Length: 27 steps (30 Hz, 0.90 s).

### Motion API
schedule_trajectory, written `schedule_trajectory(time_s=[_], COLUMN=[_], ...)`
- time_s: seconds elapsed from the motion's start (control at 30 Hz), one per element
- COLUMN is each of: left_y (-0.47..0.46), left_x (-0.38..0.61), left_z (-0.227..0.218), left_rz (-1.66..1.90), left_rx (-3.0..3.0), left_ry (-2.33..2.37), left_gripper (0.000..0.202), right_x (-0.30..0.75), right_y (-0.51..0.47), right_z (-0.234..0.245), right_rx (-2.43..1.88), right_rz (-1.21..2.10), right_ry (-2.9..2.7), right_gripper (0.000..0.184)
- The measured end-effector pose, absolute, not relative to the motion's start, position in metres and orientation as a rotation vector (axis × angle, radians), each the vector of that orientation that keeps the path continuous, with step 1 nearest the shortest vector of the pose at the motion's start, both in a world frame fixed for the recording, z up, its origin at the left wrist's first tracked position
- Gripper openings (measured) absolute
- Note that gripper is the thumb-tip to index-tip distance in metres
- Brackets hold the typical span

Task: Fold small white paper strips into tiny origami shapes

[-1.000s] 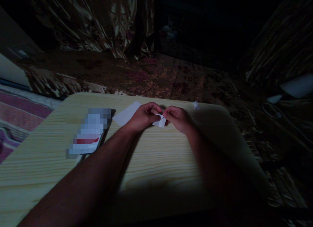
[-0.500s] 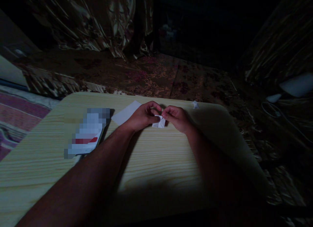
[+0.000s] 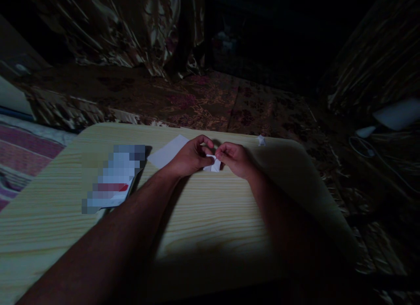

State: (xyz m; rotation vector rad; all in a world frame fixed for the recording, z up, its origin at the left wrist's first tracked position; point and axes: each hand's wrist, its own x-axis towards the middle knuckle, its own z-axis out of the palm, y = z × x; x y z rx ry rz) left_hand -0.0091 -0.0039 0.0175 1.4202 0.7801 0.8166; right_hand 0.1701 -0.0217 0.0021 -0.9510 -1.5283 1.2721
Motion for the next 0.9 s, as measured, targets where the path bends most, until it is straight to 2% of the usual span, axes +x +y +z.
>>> schedule_trajectory(time_s=[0.33, 0.9], left_y=[-0.0051, -0.004], left_x=[-0.008, -0.0076], left_z=[0.015, 0.0127], left_rz=[0.837, 0.828], left_rx=[1.439, 1.442], left_ry=[0.8, 0.79], left_gripper=[0.041, 0.042], right_x=[0.1639, 0.1635], right_y=[-0.0245, -0.0242], right_z=[0.0015, 0.0018], right_rx=[-1.087, -1.153], right_rz=[0.991, 0.902], right_ry=[-1.589, -1.643], right_gripper=[0.014, 0.014])
